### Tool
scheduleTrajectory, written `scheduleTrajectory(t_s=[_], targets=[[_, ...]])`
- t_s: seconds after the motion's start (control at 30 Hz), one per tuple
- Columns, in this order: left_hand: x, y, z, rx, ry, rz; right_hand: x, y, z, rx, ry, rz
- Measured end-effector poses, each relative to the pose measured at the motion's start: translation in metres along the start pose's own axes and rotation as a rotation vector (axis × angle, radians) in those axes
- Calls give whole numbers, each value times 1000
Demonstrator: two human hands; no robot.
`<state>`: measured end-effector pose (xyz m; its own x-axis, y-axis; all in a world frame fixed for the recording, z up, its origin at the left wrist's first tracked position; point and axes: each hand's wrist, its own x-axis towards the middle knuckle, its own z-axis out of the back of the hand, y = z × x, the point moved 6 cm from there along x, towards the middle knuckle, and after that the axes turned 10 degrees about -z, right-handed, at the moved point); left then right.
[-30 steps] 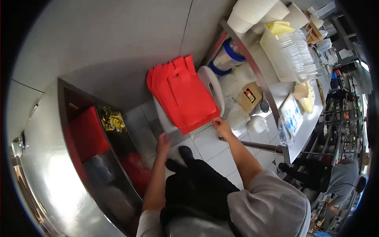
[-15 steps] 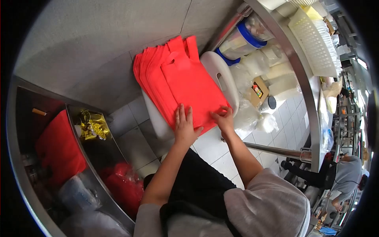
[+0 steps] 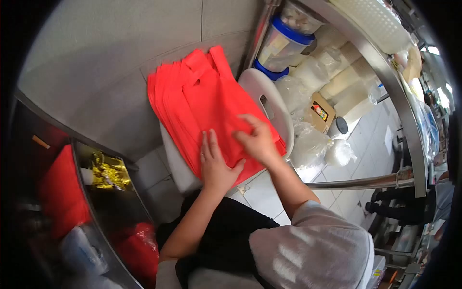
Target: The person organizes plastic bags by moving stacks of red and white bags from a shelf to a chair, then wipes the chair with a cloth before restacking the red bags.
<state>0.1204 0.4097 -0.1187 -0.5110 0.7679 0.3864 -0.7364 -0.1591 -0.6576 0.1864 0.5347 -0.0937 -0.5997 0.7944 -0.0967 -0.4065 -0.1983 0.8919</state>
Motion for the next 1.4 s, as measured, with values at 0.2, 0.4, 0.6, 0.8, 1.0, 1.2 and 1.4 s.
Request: scheduleTrajectory(t_s=[0.2,0.4,0.6,0.8,1.0,1.2,1.4], targets=[[23,93,119,-137,288,110,33,148,55,-558,207,315],[-50,214,30,-1083,194,938,100,-102,113,-177,-101,-434],[-25,180,246,925,-180,114,84,-72,177,-811,-285,-350],[-119,191,298,1474,306,494,-126,-201,246,-1857,545,-823],[-138,224,300,1495,189,482,-150,-212,246,-2045,499,-769],[-148,215,305,1379,159,408,-146,-221,246,-2044,497,-755],[-152,181,306,1297,83,306,-149,-206,250,-2004,351,-754]])
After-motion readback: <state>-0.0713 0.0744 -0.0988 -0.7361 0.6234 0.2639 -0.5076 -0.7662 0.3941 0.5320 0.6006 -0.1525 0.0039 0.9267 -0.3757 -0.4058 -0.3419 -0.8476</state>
